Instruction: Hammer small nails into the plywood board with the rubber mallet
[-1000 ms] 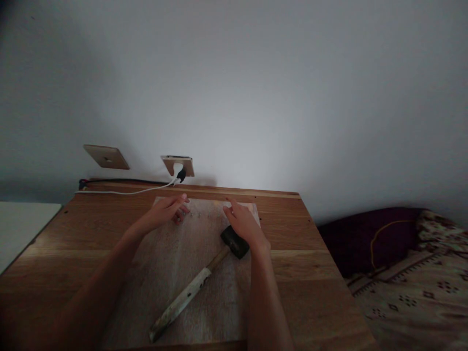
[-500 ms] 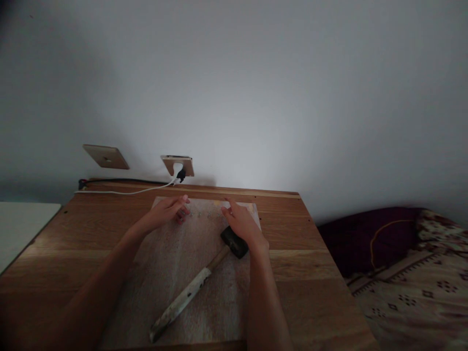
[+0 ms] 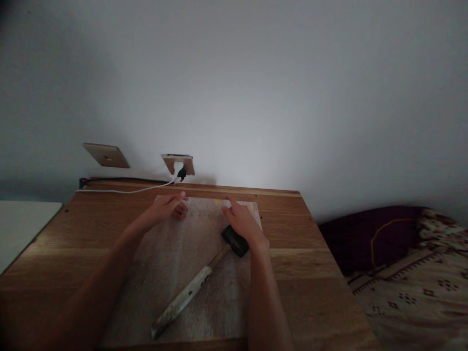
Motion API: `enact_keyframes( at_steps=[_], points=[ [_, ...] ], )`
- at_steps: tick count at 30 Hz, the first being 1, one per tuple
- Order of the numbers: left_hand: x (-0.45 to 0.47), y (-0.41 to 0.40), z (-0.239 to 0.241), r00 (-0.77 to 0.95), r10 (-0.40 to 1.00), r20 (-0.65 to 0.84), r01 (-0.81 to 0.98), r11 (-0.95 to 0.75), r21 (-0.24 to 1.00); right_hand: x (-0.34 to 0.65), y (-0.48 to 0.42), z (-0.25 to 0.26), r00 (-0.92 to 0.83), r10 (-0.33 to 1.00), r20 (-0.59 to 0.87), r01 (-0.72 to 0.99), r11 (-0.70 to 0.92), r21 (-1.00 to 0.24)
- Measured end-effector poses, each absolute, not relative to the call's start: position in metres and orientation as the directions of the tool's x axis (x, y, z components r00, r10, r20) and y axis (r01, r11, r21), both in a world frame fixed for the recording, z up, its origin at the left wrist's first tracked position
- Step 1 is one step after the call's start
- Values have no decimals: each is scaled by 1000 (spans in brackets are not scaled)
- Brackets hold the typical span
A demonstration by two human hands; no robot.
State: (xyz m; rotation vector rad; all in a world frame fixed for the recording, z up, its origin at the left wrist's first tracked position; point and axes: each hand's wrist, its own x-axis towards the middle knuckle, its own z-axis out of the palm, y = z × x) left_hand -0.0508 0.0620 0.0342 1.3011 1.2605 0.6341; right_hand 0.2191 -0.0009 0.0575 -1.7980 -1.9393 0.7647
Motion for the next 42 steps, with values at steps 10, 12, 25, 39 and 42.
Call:
enact_keyframes(
  at_steps=[10, 12, 25, 39, 42],
  points=[
    [-50, 62, 32, 293, 902, -318, 274, 239, 931, 220, 0, 55, -72, 995, -73, 769, 9, -639],
    [-50, 63, 31, 295, 903, -311, 279, 230, 932, 220, 0, 55, -65, 996, -66, 771, 8, -637],
    [-47, 60, 33, 326, 906, -271, 312, 168, 935, 217, -1, 60, -40, 997, -59, 780, -5, -626],
    [-50, 62, 22, 359, 919, -161, 382, 13, 924, 218, 1, 55, -53, 995, -84, 777, -12, -629],
    [-49, 62, 23, 341, 923, -177, 369, 42, 929, 217, 1, 56, -41, 995, -88, 768, -25, -640]
  ],
)
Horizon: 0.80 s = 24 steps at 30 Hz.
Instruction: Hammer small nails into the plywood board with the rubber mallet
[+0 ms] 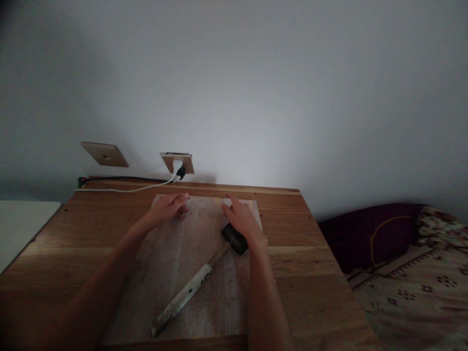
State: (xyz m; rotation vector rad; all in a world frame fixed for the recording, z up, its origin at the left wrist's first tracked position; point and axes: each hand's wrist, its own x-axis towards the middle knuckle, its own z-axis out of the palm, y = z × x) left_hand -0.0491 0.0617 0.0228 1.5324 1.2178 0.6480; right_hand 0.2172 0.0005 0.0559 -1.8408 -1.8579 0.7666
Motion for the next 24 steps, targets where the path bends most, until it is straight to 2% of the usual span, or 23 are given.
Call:
enact_keyframes(
  at_steps=[8, 15, 24],
  points=[
    [-47, 61, 23, 327, 923, -205, 350, 83, 933, 217, 0, 58, -36, 996, -79, 771, -23, -636],
    [-51, 62, 25, 385, 906, -179, 398, 12, 917, 218, 1, 54, -45, 997, -68, 783, -7, -622],
    [-63, 58, 36, 559, 829, -4, 531, -354, 770, 221, 2, 53, -42, 999, -24, 814, 20, -581]
  ],
)
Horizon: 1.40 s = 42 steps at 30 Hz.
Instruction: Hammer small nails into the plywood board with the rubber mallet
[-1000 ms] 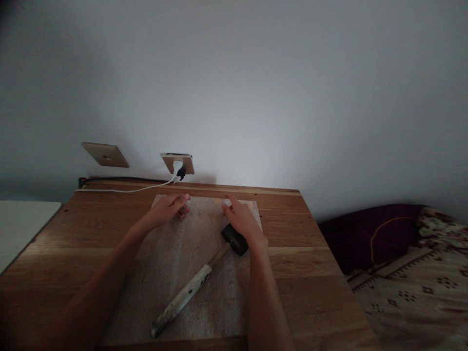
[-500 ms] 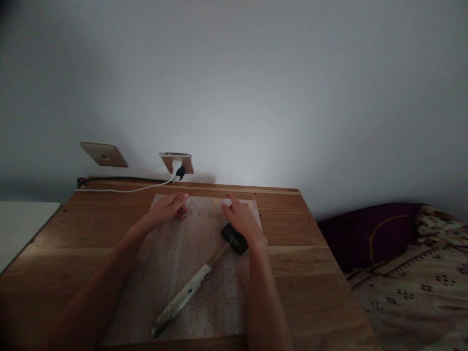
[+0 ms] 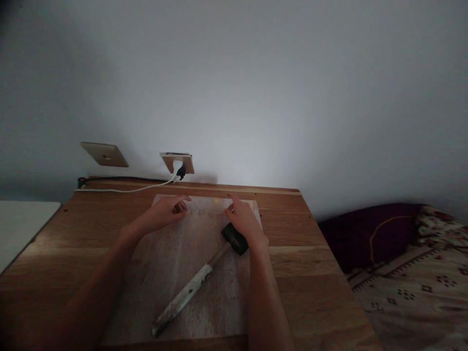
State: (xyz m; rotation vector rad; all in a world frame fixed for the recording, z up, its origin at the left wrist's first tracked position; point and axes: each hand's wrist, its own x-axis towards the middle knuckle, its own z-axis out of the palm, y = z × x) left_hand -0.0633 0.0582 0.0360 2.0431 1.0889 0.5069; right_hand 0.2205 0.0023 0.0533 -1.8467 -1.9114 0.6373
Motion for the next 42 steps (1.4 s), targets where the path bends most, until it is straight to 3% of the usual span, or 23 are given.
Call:
enact_keyframes(
  at_steps=[9, 28, 36, 39, 42],
  points=[
    [-66, 61, 38, 647, 761, 58, 602, -555, 574, 220, 1, 52, -20, 999, -34, 841, -1, -542],
    [-64, 60, 42, 624, 781, -21, 666, -518, 537, 221, 3, 53, -72, 997, -33, 868, 47, -494],
    [-61, 56, 54, 563, 823, 76, 620, -481, 621, 220, 1, 54, -77, 997, -28, 878, 55, -476],
    [-58, 54, 60, 507, 855, 105, 528, -405, 746, 219, 0, 55, -83, 996, -26, 878, 61, -475],
    [-54, 50, 69, 458, 885, 91, 304, -251, 919, 220, 0, 55, -95, 995, -22, 869, 72, -489]
  ],
)
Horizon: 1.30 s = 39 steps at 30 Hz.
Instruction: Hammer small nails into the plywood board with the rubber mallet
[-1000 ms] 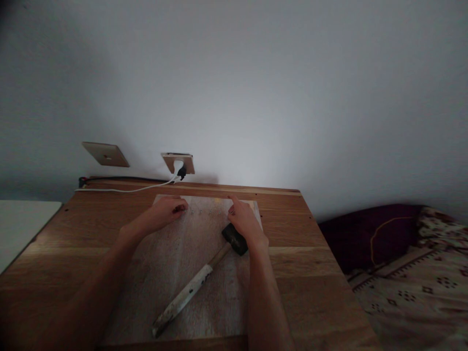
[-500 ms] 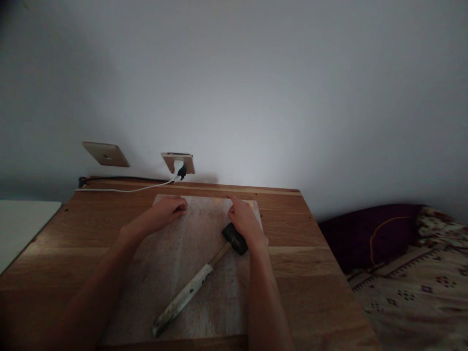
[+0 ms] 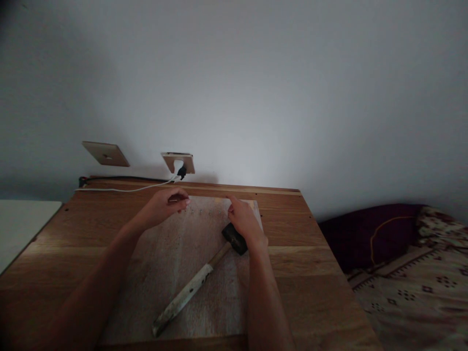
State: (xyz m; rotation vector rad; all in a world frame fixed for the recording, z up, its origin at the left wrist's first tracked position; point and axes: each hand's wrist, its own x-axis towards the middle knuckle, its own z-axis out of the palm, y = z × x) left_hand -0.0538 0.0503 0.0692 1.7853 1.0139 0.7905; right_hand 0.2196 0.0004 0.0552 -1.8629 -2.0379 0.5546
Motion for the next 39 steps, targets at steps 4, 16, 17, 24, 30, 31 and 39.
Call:
enact_keyframes(
  at_steps=[4, 16, 17, 24, 30, 31, 39],
  points=[
    [-52, 44, 87, 384, 922, 41, -178, 30, 983, 220, 1, 54, -88, 996, -11, 853, 70, -518],
    [-49, 36, 114, 303, 927, -222, -877, 363, 316, 211, -4, 99, 154, 981, 120, -247, 156, -956],
    [-45, 34, 113, 322, 914, -248, -873, 388, 297, 211, -3, 101, 198, 974, 106, -325, 167, -931],
    [-12, 11, 108, 439, 819, -369, -771, 554, 313, 200, -4, 109, 234, 962, 138, -361, 218, -907],
    [4, 7, 100, 378, 826, -419, -706, 550, 447, 158, -30, 127, 56, 944, 325, -52, 328, -943],
    [6, 7, 97, 360, 833, -421, -692, 541, 478, 152, -34, 129, -13, 932, 361, 30, 361, -932],
    [9, 6, 85, 330, 873, -360, -639, 487, 595, 143, -41, 133, -232, 865, 446, 386, 502, -774]
  ],
)
